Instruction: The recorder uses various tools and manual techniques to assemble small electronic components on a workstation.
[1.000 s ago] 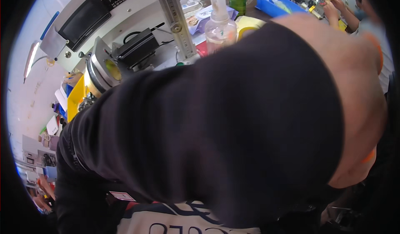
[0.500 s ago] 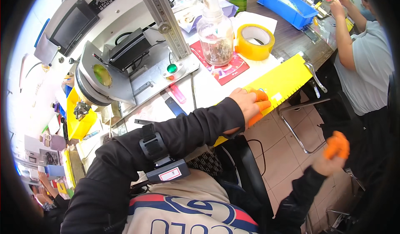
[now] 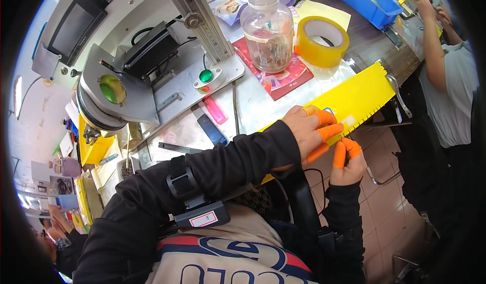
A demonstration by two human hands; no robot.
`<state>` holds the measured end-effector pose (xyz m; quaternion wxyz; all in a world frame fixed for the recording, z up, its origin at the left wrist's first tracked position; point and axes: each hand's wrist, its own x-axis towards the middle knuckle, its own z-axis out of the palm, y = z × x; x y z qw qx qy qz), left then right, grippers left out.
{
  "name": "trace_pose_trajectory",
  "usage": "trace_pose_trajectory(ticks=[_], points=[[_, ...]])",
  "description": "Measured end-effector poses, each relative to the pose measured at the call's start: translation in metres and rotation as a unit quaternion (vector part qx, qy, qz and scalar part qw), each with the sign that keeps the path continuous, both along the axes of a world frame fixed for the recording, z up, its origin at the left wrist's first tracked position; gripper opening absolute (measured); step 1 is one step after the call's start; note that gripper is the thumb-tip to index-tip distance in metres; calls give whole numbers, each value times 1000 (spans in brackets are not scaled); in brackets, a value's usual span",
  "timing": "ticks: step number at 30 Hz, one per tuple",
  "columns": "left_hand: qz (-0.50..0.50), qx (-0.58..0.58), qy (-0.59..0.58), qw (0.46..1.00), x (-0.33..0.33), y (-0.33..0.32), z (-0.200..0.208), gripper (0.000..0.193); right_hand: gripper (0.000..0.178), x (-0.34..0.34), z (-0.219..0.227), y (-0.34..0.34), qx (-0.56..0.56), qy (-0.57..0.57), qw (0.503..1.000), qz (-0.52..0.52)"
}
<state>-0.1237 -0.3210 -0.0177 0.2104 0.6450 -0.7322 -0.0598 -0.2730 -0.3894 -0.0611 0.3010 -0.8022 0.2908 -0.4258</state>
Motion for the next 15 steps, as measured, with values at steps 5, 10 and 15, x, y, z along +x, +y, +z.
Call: trace_pose_trajectory(ticks=[5, 10, 15], points=[[-6, 39, -34, 999, -3, -1, 14, 44, 9, 4, 1, -4, -45, 20, 999, 17], [-7, 84, -51, 995, -6, 0, 20, 41, 9, 3, -6, 1, -47, 51, 997, -18], [28, -54, 95, 994, 6, 30, 13, 43, 13, -21, -6, -5, -22, 131, 989, 70]])
